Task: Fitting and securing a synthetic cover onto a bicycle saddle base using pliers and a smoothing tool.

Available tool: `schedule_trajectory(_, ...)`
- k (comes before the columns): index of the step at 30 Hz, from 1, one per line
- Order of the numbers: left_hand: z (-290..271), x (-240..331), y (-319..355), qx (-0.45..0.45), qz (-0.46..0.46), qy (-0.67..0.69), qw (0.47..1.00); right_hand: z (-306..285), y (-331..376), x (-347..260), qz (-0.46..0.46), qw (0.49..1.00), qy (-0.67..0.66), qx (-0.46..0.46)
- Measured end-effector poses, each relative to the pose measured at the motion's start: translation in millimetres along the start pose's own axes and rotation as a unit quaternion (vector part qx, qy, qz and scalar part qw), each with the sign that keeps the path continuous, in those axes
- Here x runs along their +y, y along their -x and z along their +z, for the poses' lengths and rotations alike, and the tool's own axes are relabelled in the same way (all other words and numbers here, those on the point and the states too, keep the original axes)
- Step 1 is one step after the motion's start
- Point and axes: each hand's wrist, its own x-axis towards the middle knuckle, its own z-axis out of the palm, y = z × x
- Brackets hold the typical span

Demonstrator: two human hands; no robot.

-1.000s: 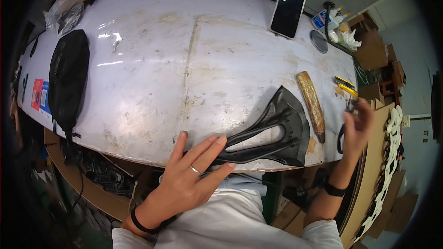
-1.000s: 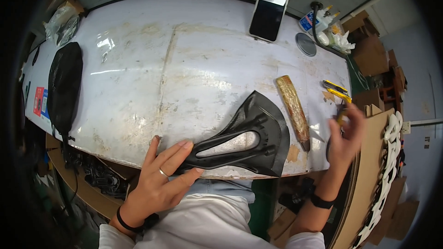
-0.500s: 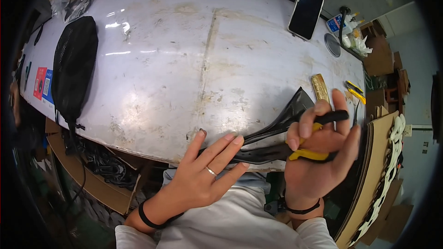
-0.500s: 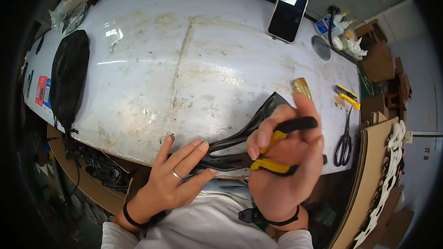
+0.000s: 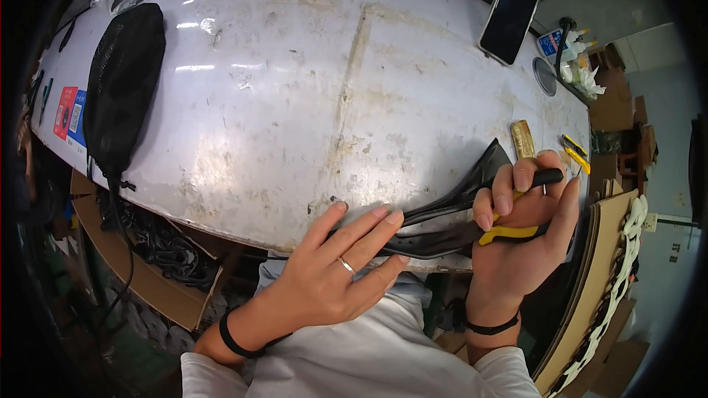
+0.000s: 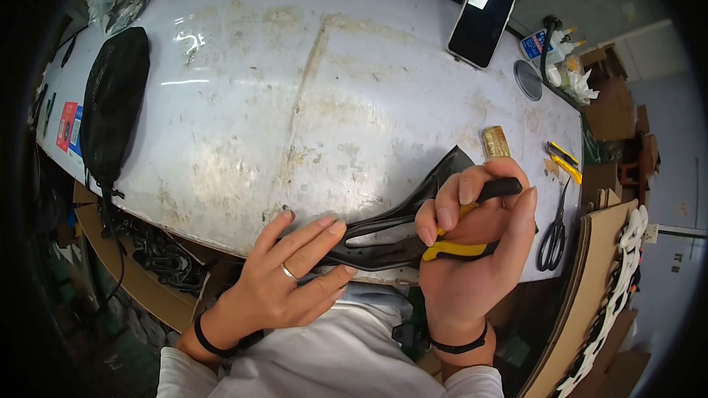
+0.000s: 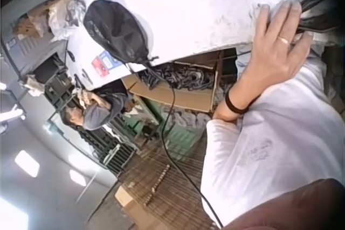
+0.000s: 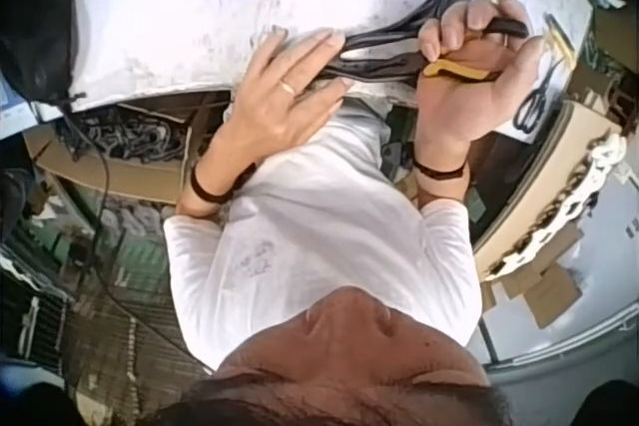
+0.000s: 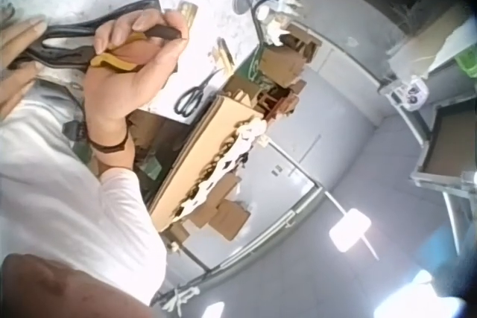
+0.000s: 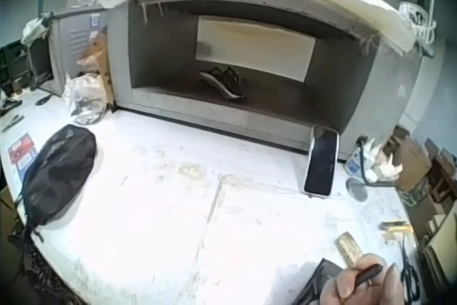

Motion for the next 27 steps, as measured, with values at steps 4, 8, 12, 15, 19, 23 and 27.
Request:
schedule_trajectory(4,-4.2,-1.7,-1.4,-0.021,0.002,0.011,1.0,-5.3,-5.4,0.6,0.028,0.999,-0.035,-0.018)
schedule_trajectory(8,-8.1,-5.9,-2.4,-0.05,0.003,0.022,0.998,-9.3,-12.8,-0.8,0.053,0.996,-0.077,0.011)
schedule_trajectory(12,-6.8,-6.5,-5.3,-0.056,0.016,-0.008,0.998,-17.1,-19.3,-3.3,0.049,0.995,-0.088,0.015)
schedule_trajectory(15,-4.7,-5.5,-7.2,-0.062,0.015,-0.024,0.998,-15.8,-16.2,1.1,0.02,0.992,-0.126,0.02)
schedule_trajectory(19,-7.7,-2.3,-9.6,-0.075,0.002,-0.049,0.996,-15.1,-8.0,6.1,-0.039,0.994,-0.099,0.021)
schedule_trajectory(23,-9.2,0.7,-9.5,-0.085,-0.001,-0.056,0.995,-15.2,1.8,11.3,-0.094,0.992,-0.08,0.005)
schedule_trajectory(27,-7.7,8.9,-13.6,-0.085,-0.024,-0.064,0.994,-16.0,6.3,14.1,-0.124,0.99,-0.069,-0.017)
